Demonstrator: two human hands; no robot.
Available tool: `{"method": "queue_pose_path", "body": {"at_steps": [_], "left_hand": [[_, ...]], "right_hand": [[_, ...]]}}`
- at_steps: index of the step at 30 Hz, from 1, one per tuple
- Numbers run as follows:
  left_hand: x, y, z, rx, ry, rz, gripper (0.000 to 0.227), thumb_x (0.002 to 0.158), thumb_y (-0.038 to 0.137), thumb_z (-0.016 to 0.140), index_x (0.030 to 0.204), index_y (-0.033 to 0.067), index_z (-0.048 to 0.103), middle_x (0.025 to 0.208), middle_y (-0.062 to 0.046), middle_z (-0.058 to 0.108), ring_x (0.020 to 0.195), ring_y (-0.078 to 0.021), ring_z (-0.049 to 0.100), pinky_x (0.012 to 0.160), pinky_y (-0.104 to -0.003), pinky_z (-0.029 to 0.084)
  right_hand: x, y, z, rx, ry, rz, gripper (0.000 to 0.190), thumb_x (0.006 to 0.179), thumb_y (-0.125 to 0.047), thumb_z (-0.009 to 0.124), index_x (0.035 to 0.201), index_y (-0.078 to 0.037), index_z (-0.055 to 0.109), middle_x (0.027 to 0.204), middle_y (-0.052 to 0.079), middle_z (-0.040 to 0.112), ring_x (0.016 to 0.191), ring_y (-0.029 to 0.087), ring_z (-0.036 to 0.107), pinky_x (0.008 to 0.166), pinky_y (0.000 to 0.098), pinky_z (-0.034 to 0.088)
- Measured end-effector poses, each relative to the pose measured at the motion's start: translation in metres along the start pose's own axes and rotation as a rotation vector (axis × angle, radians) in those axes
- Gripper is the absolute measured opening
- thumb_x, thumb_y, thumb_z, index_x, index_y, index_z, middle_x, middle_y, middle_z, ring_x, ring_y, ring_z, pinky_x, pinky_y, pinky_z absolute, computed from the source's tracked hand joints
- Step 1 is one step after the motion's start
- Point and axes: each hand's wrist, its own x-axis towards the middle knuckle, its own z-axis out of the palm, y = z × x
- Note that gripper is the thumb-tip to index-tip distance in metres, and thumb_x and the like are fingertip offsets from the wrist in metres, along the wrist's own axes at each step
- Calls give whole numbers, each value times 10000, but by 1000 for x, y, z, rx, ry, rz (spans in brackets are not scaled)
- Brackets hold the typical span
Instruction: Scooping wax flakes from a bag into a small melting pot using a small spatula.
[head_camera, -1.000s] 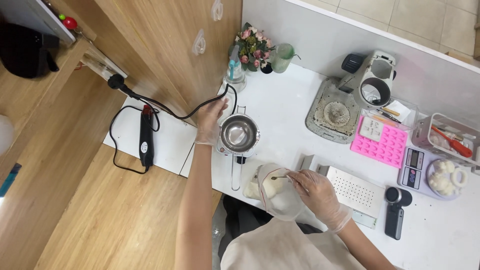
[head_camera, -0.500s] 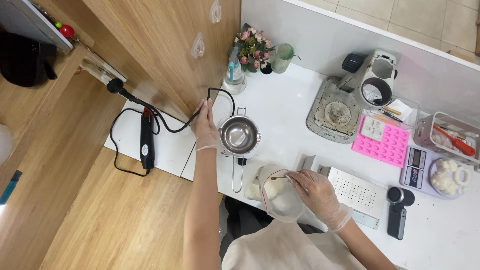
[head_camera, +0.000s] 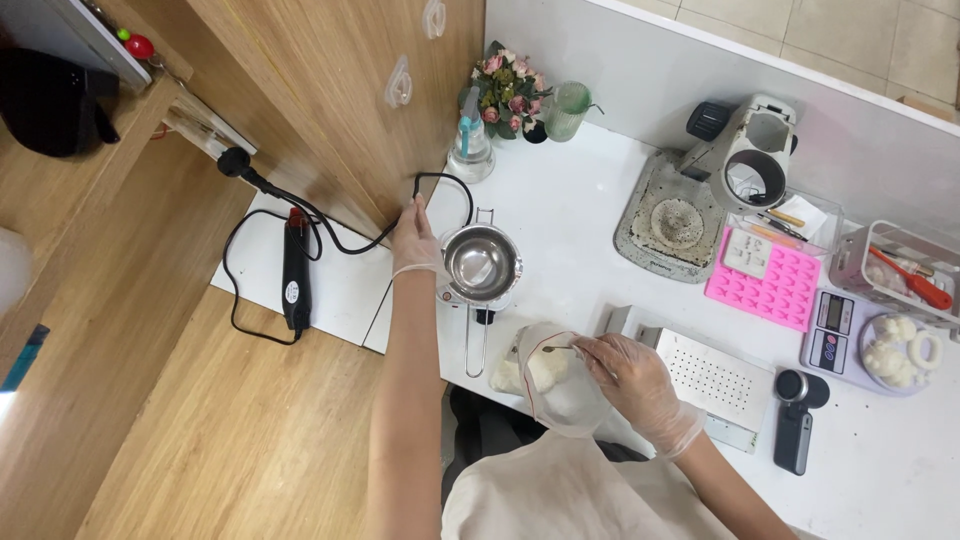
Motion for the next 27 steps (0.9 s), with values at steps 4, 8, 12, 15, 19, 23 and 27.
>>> {"method": "queue_pose_path", "body": {"at_steps": [4, 8, 12, 15, 19, 23, 27], "left_hand": [[-61, 16, 18, -90, -38, -21, 449, 888, -61, 627, 1314, -146, 516, 1388, -298, 536, 1228, -345, 615, 1008, -289, 582], [-68, 17, 10, -244, -75, -119, 313, 817, -104, 688, 1104, -185, 591, 1108, -307, 662, 1049, -386, 678, 992, -377, 604], [-118, 35, 25, -177, -89, -154, 274, 790, -61, 753, 1023, -132, 628, 993, -288, 671, 983, -403, 692, 918, -405, 646], [-134, 38, 27, -106, -88, -154, 339, 772, -57, 788, 1013, -137, 563, 936, -233, 563, 993, -443, 678, 881, -448, 655], [-145, 37, -1, 252, -253, -132, 308, 869, 81, 707, 1145, -24, 620, 1094, -150, 681, 1008, -268, 725, 900, -331, 625], [-146, 33, -43, 738, -195, 118, 417, 903, 107, 590, 1317, 75, 629, 1093, -71, 720, 879, -114, 703, 791, -196, 580], [-237, 38, -42, 986, -85, 343, 317, 1009, 115, 515, 1304, 103, 630, 1140, -115, 694, 969, -152, 665, 841, -274, 559]], "right_hand": [[0, 1, -1, -25, -11, -4, 153, 902, -94, 673, 1026, -142, 750, 721, 82, 653, 690, 302, 695, 582, 395, 557], [0, 3, -1, -110, -3, -77, 137, 920, -133, 668, 1023, -177, 747, 713, 40, 635, 707, 245, 691, 614, 360, 545], [-3, 6, 3, -159, 7, -104, 139, 935, -154, 667, 1034, -211, 745, 727, 15, 625, 731, 208, 690, 626, 340, 536], [-8, 9, 5, -181, 2, -128, 123, 933, -161, 663, 1029, -194, 734, 730, 29, 619, 738, 222, 688, 621, 363, 529], [-10, 3, 1, -171, 26, -143, 56, 932, -181, 672, 942, -158, 722, 729, 39, 618, 735, 241, 690, 617, 378, 522], [-17, 7, 4, -130, 59, -128, 90, 944, -187, 664, 986, -201, 742, 732, 14, 629, 735, 213, 694, 616, 351, 524], [-15, 4, -4, -114, 60, -115, 70, 938, -139, 686, 962, -171, 744, 717, 27, 637, 715, 223, 693, 605, 353, 521]]}}
